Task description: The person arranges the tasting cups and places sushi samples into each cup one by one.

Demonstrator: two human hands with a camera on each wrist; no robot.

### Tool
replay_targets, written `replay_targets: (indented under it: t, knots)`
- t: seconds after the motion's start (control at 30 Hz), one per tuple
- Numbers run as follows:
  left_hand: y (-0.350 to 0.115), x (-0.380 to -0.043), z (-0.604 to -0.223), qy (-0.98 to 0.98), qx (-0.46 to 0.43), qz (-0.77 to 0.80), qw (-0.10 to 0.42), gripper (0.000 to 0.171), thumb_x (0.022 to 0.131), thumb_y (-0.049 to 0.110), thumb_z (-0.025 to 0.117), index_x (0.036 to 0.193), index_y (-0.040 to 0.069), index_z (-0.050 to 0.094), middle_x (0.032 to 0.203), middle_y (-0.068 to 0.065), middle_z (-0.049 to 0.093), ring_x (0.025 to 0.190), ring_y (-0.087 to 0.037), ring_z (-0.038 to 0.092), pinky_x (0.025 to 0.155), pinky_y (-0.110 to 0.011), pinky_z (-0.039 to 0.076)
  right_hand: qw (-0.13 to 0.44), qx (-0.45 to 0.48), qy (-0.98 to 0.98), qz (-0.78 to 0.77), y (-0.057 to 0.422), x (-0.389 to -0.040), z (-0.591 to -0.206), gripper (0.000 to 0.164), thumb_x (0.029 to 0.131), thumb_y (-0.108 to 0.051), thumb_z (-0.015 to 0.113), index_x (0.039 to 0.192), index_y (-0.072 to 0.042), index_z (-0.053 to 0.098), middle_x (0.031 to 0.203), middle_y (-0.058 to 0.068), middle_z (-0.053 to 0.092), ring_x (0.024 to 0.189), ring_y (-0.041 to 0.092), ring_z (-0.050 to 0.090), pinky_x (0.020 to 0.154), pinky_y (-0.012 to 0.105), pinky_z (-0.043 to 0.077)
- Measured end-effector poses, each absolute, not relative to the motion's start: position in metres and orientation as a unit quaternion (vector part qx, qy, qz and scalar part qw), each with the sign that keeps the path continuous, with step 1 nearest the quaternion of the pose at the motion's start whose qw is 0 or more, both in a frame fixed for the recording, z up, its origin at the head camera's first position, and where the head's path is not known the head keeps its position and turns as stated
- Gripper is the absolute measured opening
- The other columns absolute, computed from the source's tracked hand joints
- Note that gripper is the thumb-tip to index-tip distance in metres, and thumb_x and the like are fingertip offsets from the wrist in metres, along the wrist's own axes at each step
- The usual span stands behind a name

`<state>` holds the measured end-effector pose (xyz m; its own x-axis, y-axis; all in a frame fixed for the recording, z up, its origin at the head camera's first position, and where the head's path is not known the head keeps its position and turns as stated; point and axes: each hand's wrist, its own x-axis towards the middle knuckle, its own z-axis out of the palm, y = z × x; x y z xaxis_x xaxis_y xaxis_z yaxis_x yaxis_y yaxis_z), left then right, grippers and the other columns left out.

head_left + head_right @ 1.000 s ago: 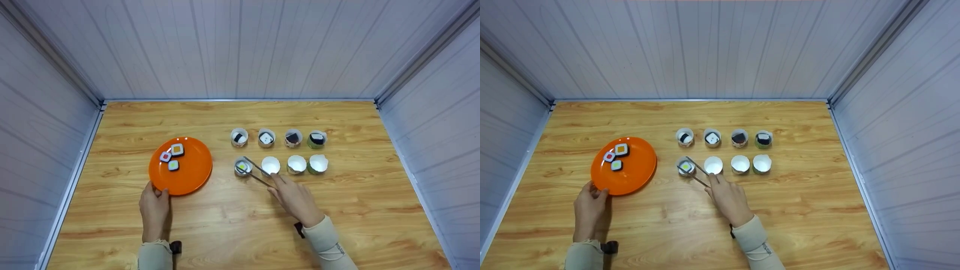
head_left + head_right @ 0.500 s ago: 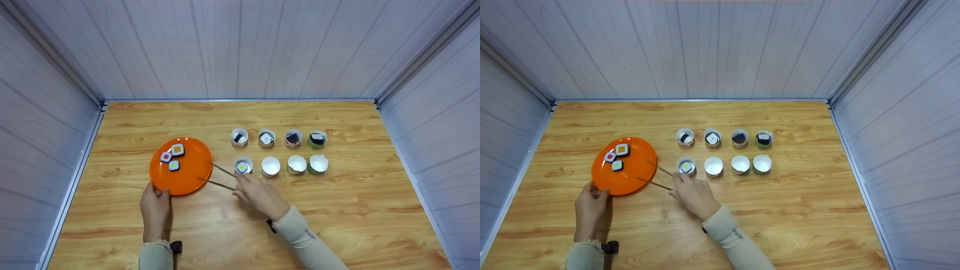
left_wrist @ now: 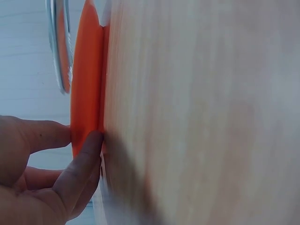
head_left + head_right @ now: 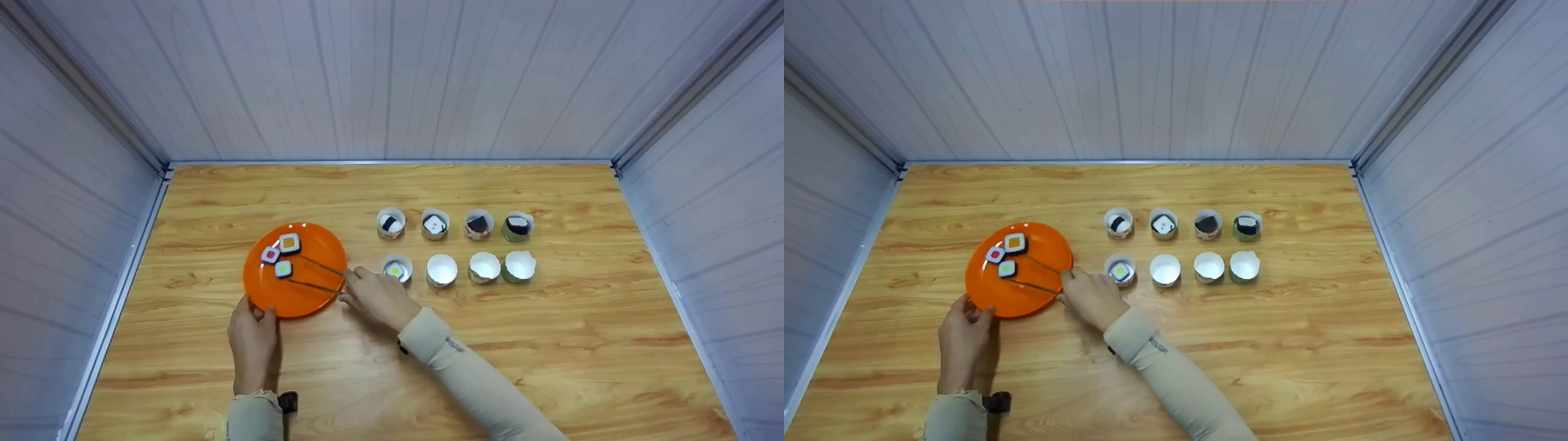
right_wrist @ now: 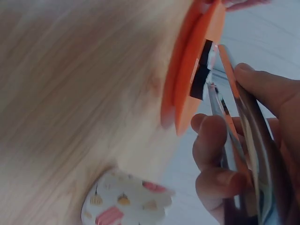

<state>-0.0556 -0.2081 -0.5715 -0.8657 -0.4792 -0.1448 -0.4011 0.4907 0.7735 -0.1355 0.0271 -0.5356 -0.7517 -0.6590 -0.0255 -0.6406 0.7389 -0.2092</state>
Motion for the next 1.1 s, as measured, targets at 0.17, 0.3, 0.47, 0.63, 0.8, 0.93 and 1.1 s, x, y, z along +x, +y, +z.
replay_targets:
  t: [0.17, 0.3, 0.47, 0.63, 0.8, 0.93, 1.1]
  knots:
    - [-0.207, -0.055, -0.572, -0.864, 0.251, -0.434, 0.043, 0.032, 0.099, 0.008, 0.058, 0.128, -0.004, 0.053, 0.089, -0.014, 0.053, 0.08, -0.029, 0.051, 0.067, -0.04, 0.039, 0.072, -0.345, 0.93, -0.104, 0.014, -0.141, -0.54, 0.036, 0.102, -0.041, 0.057, 0.124, -0.013, 0.061, 0.104, 0.004, 0.064, 0.073, 0.022, 0.064, 0.059, 0.037, 0.052]
    - [-0.207, -0.054, -0.572, -0.867, 0.245, -0.432, 0.049, 0.032, 0.099, 0.007, 0.059, 0.128, -0.004, 0.054, 0.088, -0.014, 0.053, 0.08, -0.029, 0.051, 0.067, -0.039, 0.039, 0.077, -0.346, 0.929, -0.107, 0.007, -0.143, -0.543, 0.033, 0.101, -0.039, 0.058, 0.121, -0.013, 0.062, 0.102, 0.003, 0.064, 0.072, 0.021, 0.063, 0.056, 0.035, 0.05]
    - [-0.207, -0.055, -0.572, -0.868, 0.243, -0.43, 0.056, 0.028, 0.098, 0.007, 0.059, 0.124, -0.004, 0.055, 0.087, -0.014, 0.053, 0.079, -0.029, 0.051, 0.067, -0.04, 0.039, 0.071, -0.349, 0.929, -0.103, 0.001, -0.144, -0.543, 0.031, 0.102, -0.038, 0.058, 0.12, -0.013, 0.063, 0.102, 0.003, 0.064, 0.074, 0.021, 0.063, 0.055, 0.035, 0.05]
    - [-0.207, -0.056, -0.572, -0.866, 0.247, -0.431, 0.05, 0.028, 0.098, 0.007, 0.058, 0.124, -0.003, 0.055, 0.089, -0.014, 0.053, 0.081, -0.029, 0.051, 0.068, -0.039, 0.039, 0.081, -0.35, 0.928, -0.103, -0.002, -0.144, -0.543, 0.03, 0.103, -0.035, 0.058, 0.122, -0.012, 0.063, 0.103, 0.004, 0.063, 0.075, 0.021, 0.062, 0.057, 0.036, 0.051]
    - [-0.207, -0.056, -0.572, -0.866, 0.249, -0.431, 0.052, 0.025, 0.098, 0.007, 0.058, 0.122, -0.002, 0.056, 0.088, -0.013, 0.053, 0.08, -0.029, 0.051, 0.068, -0.039, 0.039, 0.074, -0.35, 0.928, -0.101, 0.0, -0.144, -0.544, 0.028, 0.103, -0.034, 0.058, 0.119, -0.012, 0.063, 0.102, 0.003, 0.064, 0.074, 0.022, 0.063, 0.057, 0.037, 0.051]
    - [-0.208, -0.055, -0.573, -0.87, 0.244, -0.425, 0.064, 0.025, 0.097, 0.006, 0.058, 0.12, -0.005, 0.056, 0.085, -0.014, 0.052, 0.079, -0.03, 0.05, 0.068, -0.041, 0.037, 0.067, -0.35, 0.929, -0.098, 0.009, -0.142, -0.542, 0.027, 0.102, -0.034, 0.058, 0.118, -0.013, 0.063, 0.104, 0.004, 0.065, 0.073, 0.023, 0.065, 0.058, 0.037, 0.052]
    - [-0.209, -0.055, -0.571, -0.866, 0.247, -0.431, 0.059, 0.026, 0.098, 0.007, 0.057, 0.121, -0.005, 0.055, 0.089, -0.015, 0.052, 0.083, -0.031, 0.051, 0.071, -0.042, 0.038, 0.044, -0.354, 0.929, -0.097, 0.03, -0.138, -0.533, 0.034, 0.103, -0.035, 0.057, 0.129, -0.013, 0.062, 0.105, 0.005, 0.065, 0.073, 0.022, 0.064, 0.058, 0.037, 0.054]
